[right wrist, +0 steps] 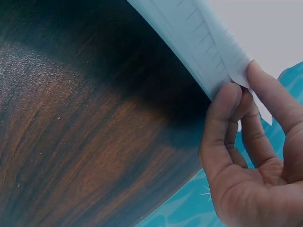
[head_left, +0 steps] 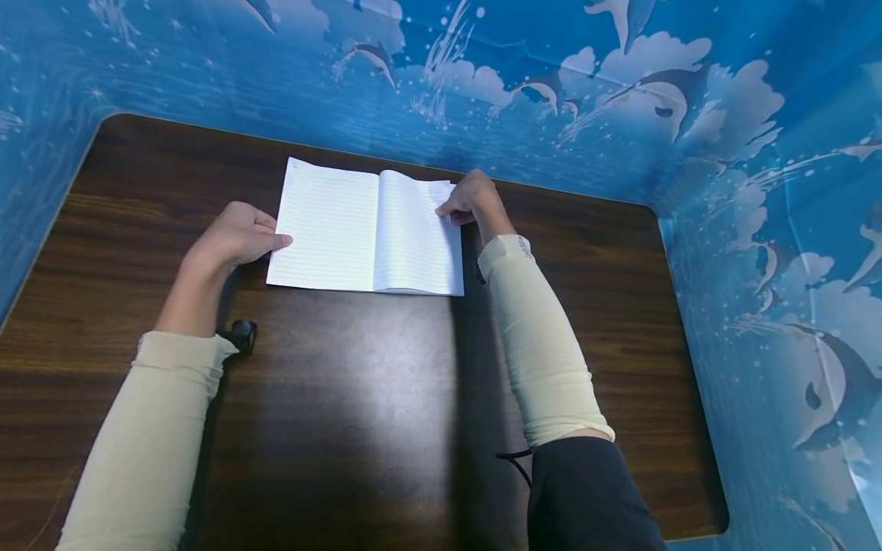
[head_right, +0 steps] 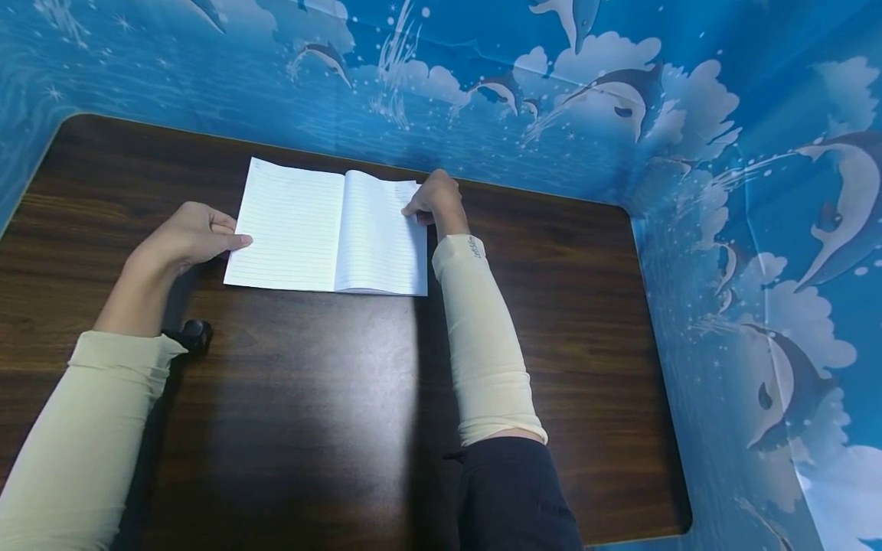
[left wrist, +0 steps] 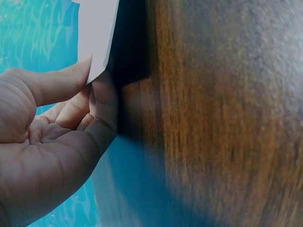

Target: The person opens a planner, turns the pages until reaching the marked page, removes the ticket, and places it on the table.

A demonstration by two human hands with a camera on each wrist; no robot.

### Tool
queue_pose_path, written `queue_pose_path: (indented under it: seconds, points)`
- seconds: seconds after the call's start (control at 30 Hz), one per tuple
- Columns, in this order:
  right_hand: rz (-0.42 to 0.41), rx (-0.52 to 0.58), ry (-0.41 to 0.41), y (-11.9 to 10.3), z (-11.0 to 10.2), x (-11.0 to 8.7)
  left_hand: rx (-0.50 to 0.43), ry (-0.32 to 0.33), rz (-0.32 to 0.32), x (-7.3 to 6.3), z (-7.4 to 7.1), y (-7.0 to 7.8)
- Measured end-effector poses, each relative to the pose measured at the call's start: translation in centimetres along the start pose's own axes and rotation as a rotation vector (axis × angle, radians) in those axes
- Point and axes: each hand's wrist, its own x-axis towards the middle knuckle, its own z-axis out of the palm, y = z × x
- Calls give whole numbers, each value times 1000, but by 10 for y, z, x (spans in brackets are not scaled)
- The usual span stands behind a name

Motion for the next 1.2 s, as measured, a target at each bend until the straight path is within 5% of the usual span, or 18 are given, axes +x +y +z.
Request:
queue_pose_path:
  seconds: [0.27,0.73,1.2]
  points:
    - [-102,-41,-40,8,-1,0,9,-16,-15,-3,0,0]
    - [-148,153,-62,33,-11,12,-14,-24,4,-2,1,-3]
    - [-321,77,-103,9,-38,-32,22,-40,-1,-2,-2,-1]
